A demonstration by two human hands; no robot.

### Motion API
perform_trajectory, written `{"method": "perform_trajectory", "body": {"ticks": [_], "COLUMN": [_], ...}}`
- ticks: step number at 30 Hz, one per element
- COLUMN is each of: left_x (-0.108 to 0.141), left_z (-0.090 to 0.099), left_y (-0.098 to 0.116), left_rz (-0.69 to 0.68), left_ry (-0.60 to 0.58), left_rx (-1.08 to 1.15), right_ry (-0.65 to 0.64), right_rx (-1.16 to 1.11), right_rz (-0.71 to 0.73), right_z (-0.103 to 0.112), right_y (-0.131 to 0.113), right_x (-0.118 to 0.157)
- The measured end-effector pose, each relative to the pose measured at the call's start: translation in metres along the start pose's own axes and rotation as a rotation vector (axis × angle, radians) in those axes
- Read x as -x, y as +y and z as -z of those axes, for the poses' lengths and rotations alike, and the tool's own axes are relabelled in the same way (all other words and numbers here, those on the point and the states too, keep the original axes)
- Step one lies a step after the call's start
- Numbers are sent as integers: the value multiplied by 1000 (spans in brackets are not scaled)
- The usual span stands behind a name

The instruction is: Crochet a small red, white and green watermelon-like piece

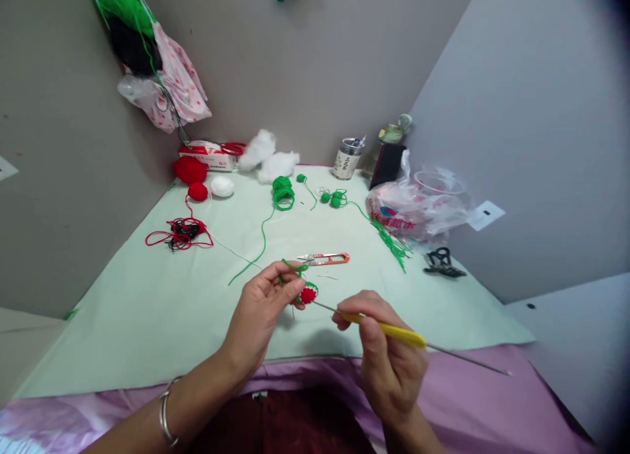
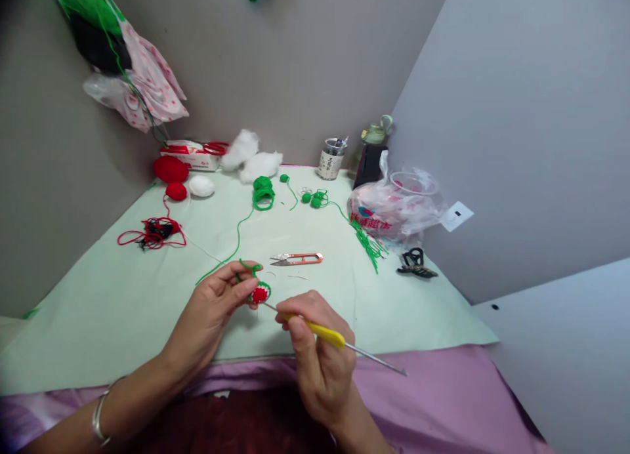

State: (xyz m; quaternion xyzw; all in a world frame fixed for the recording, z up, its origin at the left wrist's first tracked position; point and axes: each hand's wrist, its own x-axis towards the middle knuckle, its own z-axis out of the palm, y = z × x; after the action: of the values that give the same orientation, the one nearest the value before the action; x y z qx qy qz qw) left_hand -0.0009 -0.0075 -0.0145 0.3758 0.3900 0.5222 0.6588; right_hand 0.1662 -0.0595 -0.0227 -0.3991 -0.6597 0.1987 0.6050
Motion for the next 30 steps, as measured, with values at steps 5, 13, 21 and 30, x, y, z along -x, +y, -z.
{"method": "perform_trajectory", "body": {"ticks": [5,13,21,30], "left_x": [2,2,5,7], "left_z": [0,5,5,-1], "left_y": [0,-7,-6,-4], "left_rz": [-43,-40,42,93], "left_ry": [3,-26,-27,-10], "left_rx": [-54,-88,-4,139], "right_ry": [-51,-49,9,88], "right_rx": [78,210,195,161], "right_rz": [38,189,143,105], "right_z": [-1,-7,-15,-25], "right_y": [0,-1,7,21], "right_x": [0,-3,5,14]}}
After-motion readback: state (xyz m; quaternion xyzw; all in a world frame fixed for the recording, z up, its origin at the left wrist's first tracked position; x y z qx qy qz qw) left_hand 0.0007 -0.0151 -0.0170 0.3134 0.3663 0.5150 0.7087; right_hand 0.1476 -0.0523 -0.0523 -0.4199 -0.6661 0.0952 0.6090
